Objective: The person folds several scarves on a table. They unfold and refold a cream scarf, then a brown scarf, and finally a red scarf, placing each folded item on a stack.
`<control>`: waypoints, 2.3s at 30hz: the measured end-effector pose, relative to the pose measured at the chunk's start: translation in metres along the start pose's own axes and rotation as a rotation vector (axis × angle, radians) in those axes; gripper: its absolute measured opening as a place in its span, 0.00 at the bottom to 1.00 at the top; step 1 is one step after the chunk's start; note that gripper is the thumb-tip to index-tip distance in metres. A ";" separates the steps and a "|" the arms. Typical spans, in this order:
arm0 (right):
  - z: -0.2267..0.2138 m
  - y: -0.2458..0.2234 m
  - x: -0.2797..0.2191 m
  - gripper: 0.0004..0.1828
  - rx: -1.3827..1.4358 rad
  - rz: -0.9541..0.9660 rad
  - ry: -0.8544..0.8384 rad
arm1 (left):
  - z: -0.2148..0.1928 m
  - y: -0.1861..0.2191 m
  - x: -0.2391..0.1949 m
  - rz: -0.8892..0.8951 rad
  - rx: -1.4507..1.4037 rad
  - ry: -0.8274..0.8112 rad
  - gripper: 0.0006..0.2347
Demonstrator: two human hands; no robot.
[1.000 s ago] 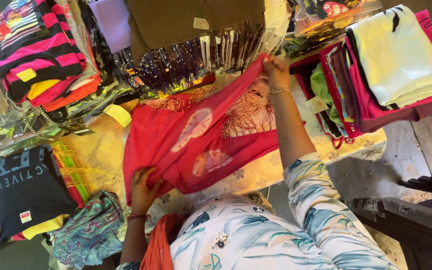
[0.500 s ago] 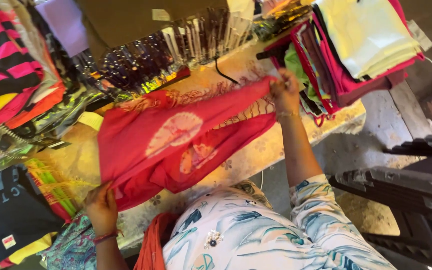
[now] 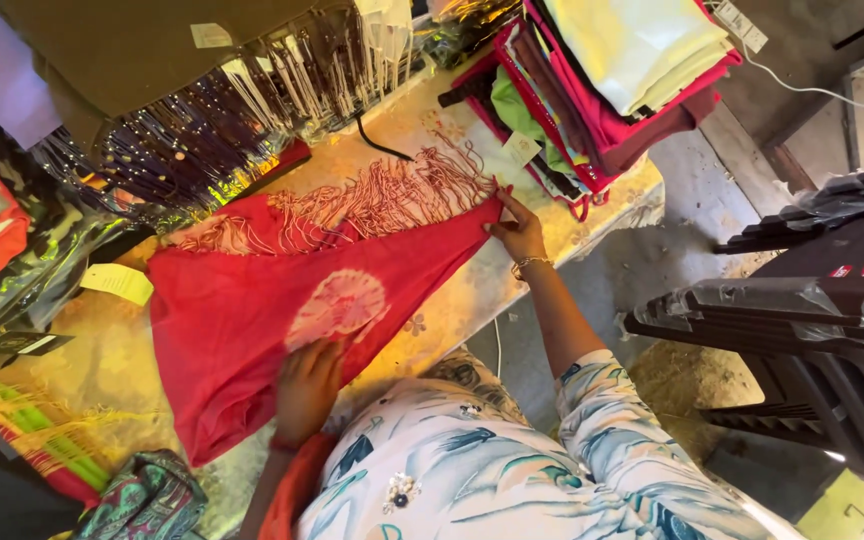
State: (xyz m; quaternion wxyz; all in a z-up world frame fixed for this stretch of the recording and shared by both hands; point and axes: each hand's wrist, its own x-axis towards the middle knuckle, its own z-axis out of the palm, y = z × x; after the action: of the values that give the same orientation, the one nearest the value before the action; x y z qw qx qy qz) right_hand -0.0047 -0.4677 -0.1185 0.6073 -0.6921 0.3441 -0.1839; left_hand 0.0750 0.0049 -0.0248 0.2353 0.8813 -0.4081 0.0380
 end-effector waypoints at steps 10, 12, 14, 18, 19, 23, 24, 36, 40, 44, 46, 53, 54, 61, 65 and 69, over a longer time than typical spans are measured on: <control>-0.001 -0.014 0.002 0.41 -0.148 -0.001 0.001 | 0.022 0.003 0.030 -0.150 -0.198 -0.073 0.07; 0.001 -0.012 0.008 0.41 -0.145 -0.017 0.013 | 0.016 0.005 0.036 -0.162 -0.220 -0.060 0.06; 0.003 -0.010 0.011 0.42 -0.183 -0.096 0.043 | 0.011 0.012 0.040 -0.112 -0.229 0.008 0.05; 0.006 -0.024 -0.001 0.41 -0.238 -0.191 0.065 | 0.022 0.013 0.025 -0.052 -0.179 -0.003 0.06; 0.008 -0.024 -0.002 0.39 -0.239 -0.258 0.091 | 0.020 0.016 0.022 -0.018 -0.167 -0.037 0.09; 0.008 -0.015 0.000 0.34 -0.207 -0.319 0.144 | 0.014 0.023 0.022 0.014 -0.154 -0.123 0.13; 0.006 -0.011 -0.001 0.34 -0.202 -0.315 0.127 | 0.014 0.021 0.023 -0.003 -0.146 -0.124 0.13; -0.012 0.023 0.023 0.09 0.097 -0.106 0.014 | 0.031 0.041 0.077 -0.109 -0.135 -0.047 0.09; -0.010 0.011 0.017 0.10 0.020 -0.129 -0.001 | 0.065 0.019 0.086 -0.225 -0.243 -0.170 0.06; -0.003 0.018 0.017 0.10 -0.098 -0.168 0.043 | 0.051 0.016 0.100 -0.596 -0.466 -0.228 0.09; 0.001 0.011 0.015 0.10 -0.123 -0.169 0.065 | 0.040 0.022 0.103 -0.442 -0.269 -0.160 0.09; 0.000 0.008 0.012 0.11 -0.226 -0.199 0.112 | 0.039 0.055 0.100 0.121 -0.118 -0.011 0.07; 0.001 0.007 0.011 0.11 -0.225 -0.197 0.116 | 0.044 0.051 0.097 0.125 -0.118 -0.015 0.07; 0.002 -0.004 0.007 0.11 -0.224 -0.185 0.117 | 0.049 0.038 0.098 -0.040 -0.170 -0.111 0.06; 0.002 -0.008 0.006 0.11 -0.270 -0.181 0.123 | 0.034 0.052 0.102 0.089 -0.112 -0.023 0.07; 0.002 -0.007 0.007 0.11 -0.266 -0.198 0.128 | 0.029 0.065 0.091 0.257 -0.026 -0.042 0.07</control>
State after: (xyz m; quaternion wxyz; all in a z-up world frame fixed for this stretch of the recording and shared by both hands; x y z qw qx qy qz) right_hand 0.0028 -0.4707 -0.1134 0.4660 -0.7838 0.3336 -0.2391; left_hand 0.0839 -0.1074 -0.0021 0.2313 0.8193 -0.5228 0.0441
